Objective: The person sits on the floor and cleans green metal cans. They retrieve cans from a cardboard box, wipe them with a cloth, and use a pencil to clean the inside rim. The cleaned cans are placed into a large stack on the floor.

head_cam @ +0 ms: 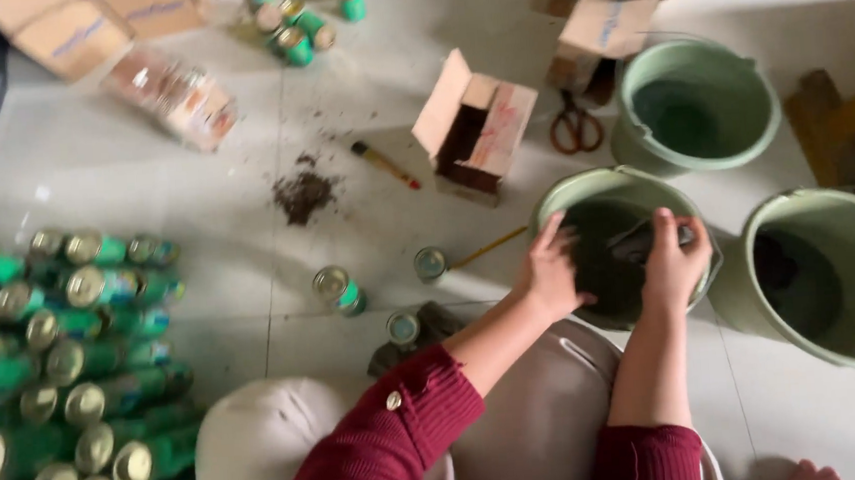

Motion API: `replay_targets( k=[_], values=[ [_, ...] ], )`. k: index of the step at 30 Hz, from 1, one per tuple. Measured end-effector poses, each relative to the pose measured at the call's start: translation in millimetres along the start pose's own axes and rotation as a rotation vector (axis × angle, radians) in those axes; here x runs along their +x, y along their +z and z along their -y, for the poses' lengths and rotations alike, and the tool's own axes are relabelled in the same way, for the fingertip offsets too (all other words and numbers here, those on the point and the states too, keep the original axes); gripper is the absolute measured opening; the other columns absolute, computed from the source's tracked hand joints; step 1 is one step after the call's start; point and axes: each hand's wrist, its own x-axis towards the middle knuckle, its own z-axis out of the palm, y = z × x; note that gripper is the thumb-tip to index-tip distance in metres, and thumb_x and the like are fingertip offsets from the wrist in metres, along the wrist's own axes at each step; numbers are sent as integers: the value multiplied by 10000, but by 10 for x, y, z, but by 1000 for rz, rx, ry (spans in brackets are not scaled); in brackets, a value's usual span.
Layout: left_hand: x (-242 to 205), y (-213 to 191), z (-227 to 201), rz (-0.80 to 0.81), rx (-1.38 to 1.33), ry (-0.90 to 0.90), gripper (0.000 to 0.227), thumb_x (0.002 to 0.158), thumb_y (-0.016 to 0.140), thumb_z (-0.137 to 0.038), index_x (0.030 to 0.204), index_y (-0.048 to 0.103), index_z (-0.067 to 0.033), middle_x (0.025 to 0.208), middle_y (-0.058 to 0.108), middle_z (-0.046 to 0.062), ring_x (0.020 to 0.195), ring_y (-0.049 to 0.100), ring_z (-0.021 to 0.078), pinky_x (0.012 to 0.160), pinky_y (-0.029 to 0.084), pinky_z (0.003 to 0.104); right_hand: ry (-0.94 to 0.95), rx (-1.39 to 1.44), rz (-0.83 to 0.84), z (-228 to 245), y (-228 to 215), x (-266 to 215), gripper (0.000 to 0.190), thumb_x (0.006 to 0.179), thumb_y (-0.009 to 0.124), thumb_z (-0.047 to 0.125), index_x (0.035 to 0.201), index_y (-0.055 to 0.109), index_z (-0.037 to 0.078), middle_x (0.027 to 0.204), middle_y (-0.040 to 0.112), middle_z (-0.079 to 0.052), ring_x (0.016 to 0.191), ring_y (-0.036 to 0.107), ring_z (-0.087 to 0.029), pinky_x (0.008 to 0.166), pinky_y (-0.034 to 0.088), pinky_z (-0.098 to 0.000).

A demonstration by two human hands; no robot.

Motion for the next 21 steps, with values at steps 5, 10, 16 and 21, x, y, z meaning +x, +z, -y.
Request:
replay_targets(
  k=[5, 10, 16, 21],
  values=[
    [102, 406, 72, -312, 34, 47, 708, 638, 458, -664, 1110, 556, -145, 1222, 497, -52, 1232, 306, 112, 1117, -6, 397, 280, -15, -39, 348, 78, -132, 242, 838, 644, 308, 740, 467, 175, 650, 473, 2, 506, 408, -89, 297, 315, -220],
    [63, 507, 62, -585, -38, 153, 588, 717, 544, -523, 1190, 514, -176, 1305, 406, -65, 1270, 280, 142, 1105, 108, 391, 466, 35, -66, 789, 155, -315, 202, 763, 586, 354, 818, 473, 196, 764, 547, 48, 557, 447, -47, 353, 288, -198],
    [-147, 387, 104, -588, -17, 92, 552, 801, 573, -497, 1276, 402, -272, 1380, 278, -54, 1310, 181, 149, 1110, 83, 413, 452, 62, -80, 891, 201, -427, 180, 769, 558, 342, 820, 488, 184, 764, 583, 24, 560, 496, -72, 373, 337, -189],
    [-624, 136, 559, -701, -296, 97, 397, 804, 539, -421, 1143, 542, -215, 1282, 439, 12, 1241, 366, 216, 1082, 124, 506, 507, 72, -149, 871, 224, -444, 484, 686, 537, 510, 1058, 502, 203, 957, 613, 42, 695, 587, -86, 409, 401, -182]
  ],
)
